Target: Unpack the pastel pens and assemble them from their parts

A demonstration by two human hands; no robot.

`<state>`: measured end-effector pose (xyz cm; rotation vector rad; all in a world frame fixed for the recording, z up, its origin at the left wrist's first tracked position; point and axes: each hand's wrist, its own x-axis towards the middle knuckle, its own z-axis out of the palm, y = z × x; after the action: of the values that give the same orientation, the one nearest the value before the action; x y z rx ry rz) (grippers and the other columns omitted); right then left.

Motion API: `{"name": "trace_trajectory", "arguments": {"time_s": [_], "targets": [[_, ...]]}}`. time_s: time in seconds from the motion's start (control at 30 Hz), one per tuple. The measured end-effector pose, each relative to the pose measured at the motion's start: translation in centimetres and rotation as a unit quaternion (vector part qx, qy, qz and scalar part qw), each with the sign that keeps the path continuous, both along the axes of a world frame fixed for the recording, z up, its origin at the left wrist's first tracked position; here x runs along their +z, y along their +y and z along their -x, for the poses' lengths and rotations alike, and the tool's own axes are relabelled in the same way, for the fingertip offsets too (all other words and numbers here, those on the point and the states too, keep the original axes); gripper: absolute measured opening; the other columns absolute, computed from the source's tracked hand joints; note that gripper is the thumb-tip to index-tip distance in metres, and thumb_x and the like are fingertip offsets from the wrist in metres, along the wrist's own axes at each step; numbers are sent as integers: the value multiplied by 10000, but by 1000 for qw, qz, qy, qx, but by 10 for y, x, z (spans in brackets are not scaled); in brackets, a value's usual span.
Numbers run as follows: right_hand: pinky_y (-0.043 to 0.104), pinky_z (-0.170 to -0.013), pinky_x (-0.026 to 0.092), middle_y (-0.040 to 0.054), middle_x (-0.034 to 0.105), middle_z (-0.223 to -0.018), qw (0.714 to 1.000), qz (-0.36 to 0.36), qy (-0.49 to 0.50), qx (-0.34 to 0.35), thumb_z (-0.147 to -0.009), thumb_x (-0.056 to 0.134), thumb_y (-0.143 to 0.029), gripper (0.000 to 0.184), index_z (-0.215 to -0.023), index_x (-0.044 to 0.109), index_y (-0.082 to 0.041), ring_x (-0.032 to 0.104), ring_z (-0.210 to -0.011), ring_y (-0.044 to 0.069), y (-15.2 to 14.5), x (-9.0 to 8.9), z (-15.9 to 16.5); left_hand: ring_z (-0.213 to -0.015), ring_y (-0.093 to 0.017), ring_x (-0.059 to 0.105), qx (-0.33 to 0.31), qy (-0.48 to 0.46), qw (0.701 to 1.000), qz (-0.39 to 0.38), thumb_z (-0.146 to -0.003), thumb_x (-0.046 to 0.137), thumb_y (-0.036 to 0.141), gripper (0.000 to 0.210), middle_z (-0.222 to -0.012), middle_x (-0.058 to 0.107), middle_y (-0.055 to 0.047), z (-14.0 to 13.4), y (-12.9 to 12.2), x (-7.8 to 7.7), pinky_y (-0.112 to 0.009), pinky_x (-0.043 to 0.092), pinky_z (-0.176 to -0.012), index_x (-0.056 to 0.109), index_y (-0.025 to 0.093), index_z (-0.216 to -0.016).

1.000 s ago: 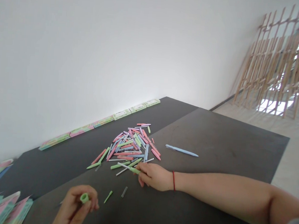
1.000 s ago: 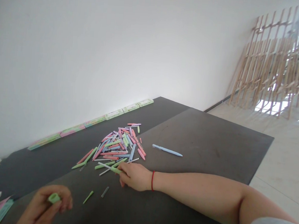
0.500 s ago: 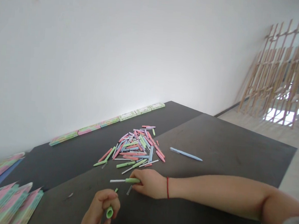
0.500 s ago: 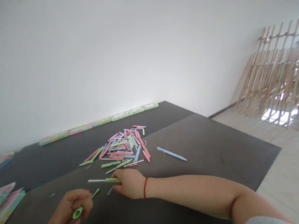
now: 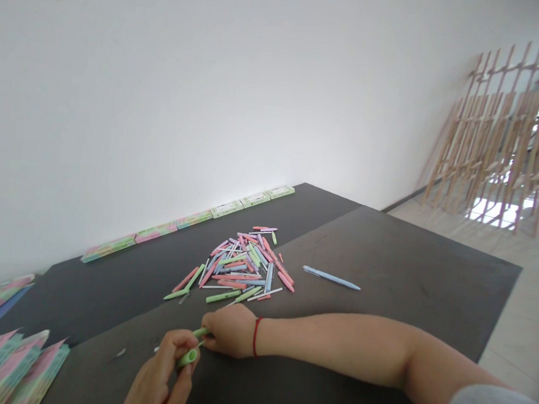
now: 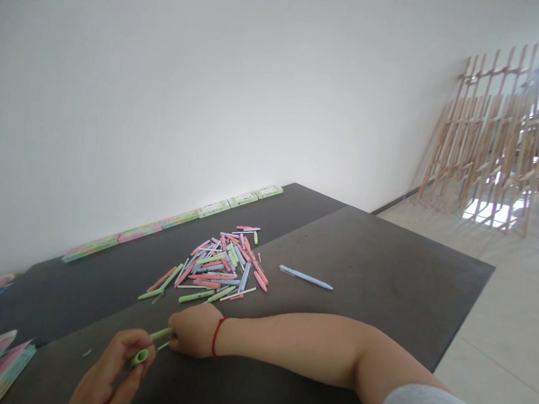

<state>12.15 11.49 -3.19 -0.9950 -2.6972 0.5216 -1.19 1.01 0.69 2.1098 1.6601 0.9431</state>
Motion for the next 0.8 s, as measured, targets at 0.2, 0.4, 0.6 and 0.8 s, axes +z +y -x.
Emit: {"name": "trace_trajectory", "arguments": {"time_s": [0.2,0.4,0.6,0.8], "targets": [[178,-433,281,-74,404,-503,889,388,239,-38,-793,575,-325,175,-729,521,-171,375,-440,62,-2,22,-32,-576,-144,542,92,-60,994,17,-787,498,361,204,-630,517,64,-4,6,1,-220,429,-581,474,248,-955],[166,-365,111,-122,279,-449,690,644,324,62,-748,660,-342,276,-696,454,-166,201,-364,18,-27,41,-58,-592,-150,564,56,-108,990,70,-799,519,434,268,-619,581,44,-9,2,6,-224,437,-570,591,231,-959],[178,-371,127,-114,303,-455,696,624,348,75,-792,618,-345,216,-756,521,-155,200,-377,25,-38,44,-57,-550,-137,547,67,-179,978,87,-791,559,441,238,-608,612,21,-15,-4,9,-201,400,-474,623,212,-805],[168,-420,237,-85,401,-524,834,433,341,22,-787,614,-279,126,-799,572,-161,335,-450,44,-41,44,-58,-592,-152,572,85,-194,975,62,-781,581,430,217,-617,608,21,-15,-11,10,-207,422,-496,621,220,-817]]}}
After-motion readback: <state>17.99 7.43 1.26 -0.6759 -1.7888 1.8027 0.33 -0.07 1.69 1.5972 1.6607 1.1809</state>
